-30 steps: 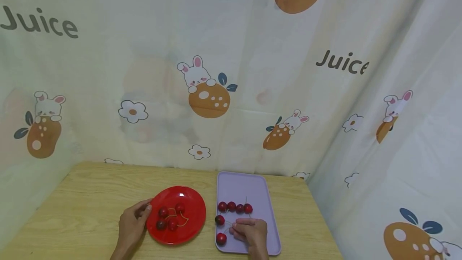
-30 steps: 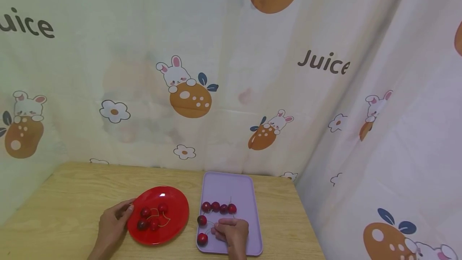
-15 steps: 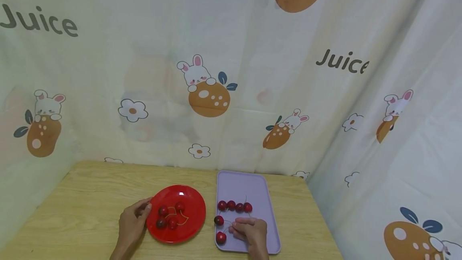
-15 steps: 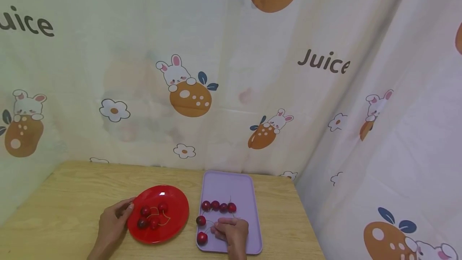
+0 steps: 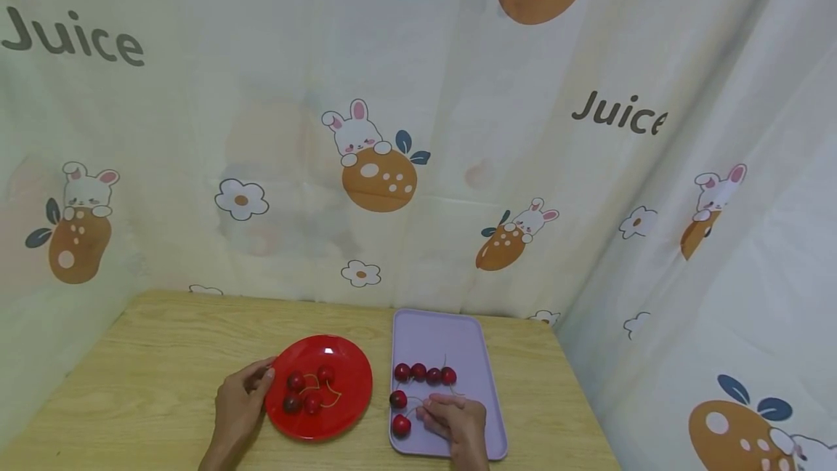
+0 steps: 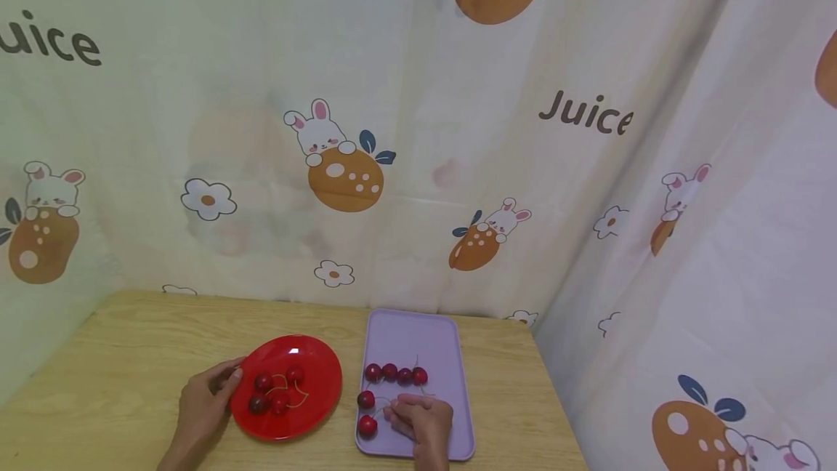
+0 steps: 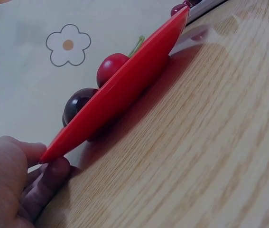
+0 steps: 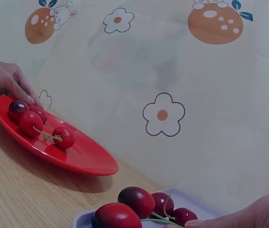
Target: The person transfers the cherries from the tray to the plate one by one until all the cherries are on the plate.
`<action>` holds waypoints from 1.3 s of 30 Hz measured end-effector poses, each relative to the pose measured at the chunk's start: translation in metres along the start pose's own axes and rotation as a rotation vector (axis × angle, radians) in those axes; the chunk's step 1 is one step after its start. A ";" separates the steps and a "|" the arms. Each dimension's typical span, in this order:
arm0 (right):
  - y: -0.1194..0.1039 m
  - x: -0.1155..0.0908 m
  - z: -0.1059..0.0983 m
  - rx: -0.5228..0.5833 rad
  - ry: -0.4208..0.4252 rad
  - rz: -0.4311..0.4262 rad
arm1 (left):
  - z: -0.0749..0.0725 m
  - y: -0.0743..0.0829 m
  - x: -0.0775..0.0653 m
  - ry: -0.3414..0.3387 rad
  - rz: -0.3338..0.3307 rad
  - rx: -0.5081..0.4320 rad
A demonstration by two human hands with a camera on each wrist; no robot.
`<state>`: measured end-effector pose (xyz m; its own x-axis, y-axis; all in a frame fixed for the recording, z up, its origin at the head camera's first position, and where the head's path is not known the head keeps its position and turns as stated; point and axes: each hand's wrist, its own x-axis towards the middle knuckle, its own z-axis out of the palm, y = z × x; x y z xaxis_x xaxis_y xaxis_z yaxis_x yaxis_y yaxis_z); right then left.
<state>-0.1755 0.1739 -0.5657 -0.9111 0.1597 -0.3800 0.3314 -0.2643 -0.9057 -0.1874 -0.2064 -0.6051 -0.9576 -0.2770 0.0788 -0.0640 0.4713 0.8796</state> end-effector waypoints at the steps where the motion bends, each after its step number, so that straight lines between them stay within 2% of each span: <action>1: 0.000 0.000 0.000 0.008 -0.003 0.000 | 0.000 0.000 0.000 0.001 -0.002 -0.002; 15: 0.000 -0.001 -0.003 0.087 -0.049 0.009 | 0.001 0.000 0.000 0.003 -0.008 -0.005; 31: 0.002 0.002 -0.002 0.120 -0.094 0.017 | 0.001 -0.002 0.000 -0.004 -0.012 -0.003; 39: 0.003 0.001 0.000 0.128 -0.089 0.019 | 0.001 -0.003 0.001 -0.004 -0.011 -0.005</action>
<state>-0.1752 0.1730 -0.5682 -0.9248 0.0704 -0.3739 0.3202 -0.3869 -0.8647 -0.1881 -0.2072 -0.6084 -0.9580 -0.2788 0.0668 -0.0734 0.4637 0.8829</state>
